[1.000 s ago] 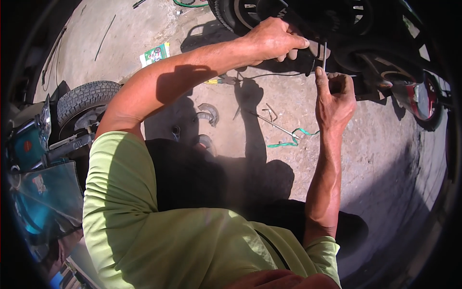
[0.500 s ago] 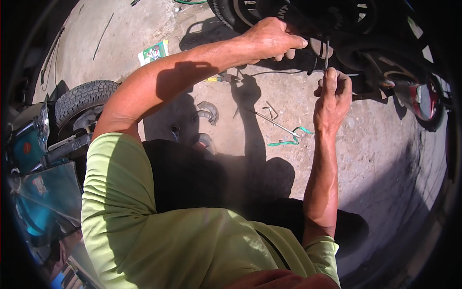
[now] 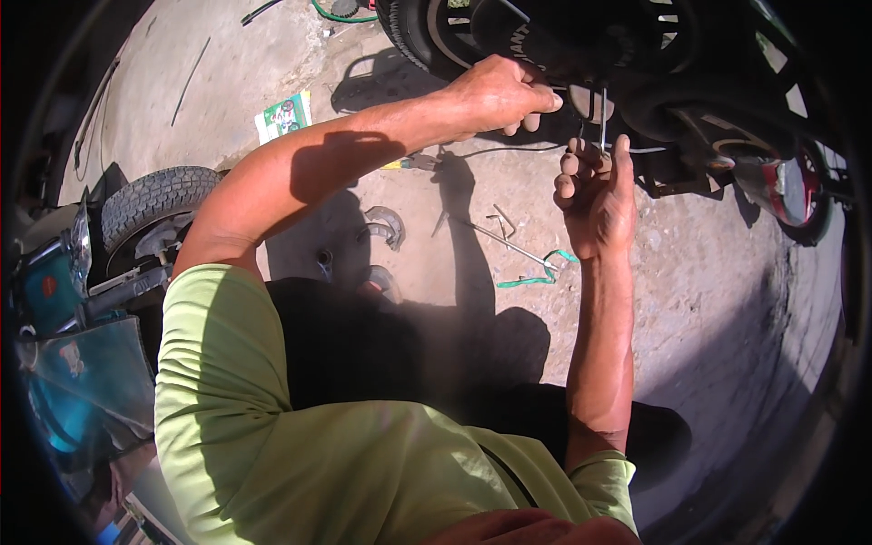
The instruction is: The person removes parts from the rear brake assembly of a scooter, spins the wheel, and then fits brake shoes, springs, and cable hardware together by hand.
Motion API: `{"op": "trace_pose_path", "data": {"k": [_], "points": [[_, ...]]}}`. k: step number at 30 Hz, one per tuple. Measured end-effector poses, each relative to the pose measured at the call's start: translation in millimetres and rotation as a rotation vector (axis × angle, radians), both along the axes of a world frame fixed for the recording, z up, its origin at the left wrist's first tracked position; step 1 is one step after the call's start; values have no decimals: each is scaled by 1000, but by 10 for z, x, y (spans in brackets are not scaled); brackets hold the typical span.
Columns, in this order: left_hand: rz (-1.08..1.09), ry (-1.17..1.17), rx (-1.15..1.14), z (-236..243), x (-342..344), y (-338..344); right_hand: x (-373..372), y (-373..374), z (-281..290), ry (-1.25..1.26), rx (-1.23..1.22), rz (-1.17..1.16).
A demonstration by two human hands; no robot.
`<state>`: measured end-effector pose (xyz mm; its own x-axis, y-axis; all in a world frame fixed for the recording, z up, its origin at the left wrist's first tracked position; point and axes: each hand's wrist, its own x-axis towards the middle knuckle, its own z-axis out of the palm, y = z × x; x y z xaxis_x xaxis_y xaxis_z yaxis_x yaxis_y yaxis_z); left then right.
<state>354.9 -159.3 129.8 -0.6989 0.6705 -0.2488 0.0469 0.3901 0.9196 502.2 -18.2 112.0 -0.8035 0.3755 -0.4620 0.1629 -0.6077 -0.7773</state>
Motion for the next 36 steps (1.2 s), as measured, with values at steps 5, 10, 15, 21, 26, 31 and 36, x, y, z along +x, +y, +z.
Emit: {"op": "trace_pose_path", "data": {"k": [5, 10, 15, 21, 26, 31, 36], "points": [[22, 25, -28, -8, -15, -69, 32, 26, -27, 8, 1291, -125], [12, -10, -107, 222, 41, -49, 2, -36, 50, 37, 548, 17], [10, -16, 5, -55, -28, -4, 3, -28, 41, 308, -710, 162], [14, 6, 4, -8, -9, -6, 9, -35, -46, 142, 1205, -167], [29, 2, -45, -10, 1, -5, 19, 16, 103, 147, 587, -114], [16, -25, -4, -104, -10, 4, 30, 8, -15, 91, -144, 34], [15, -33, -33, -108, -14, -8, 19, 12, -18, 18, 817, -167]]}}
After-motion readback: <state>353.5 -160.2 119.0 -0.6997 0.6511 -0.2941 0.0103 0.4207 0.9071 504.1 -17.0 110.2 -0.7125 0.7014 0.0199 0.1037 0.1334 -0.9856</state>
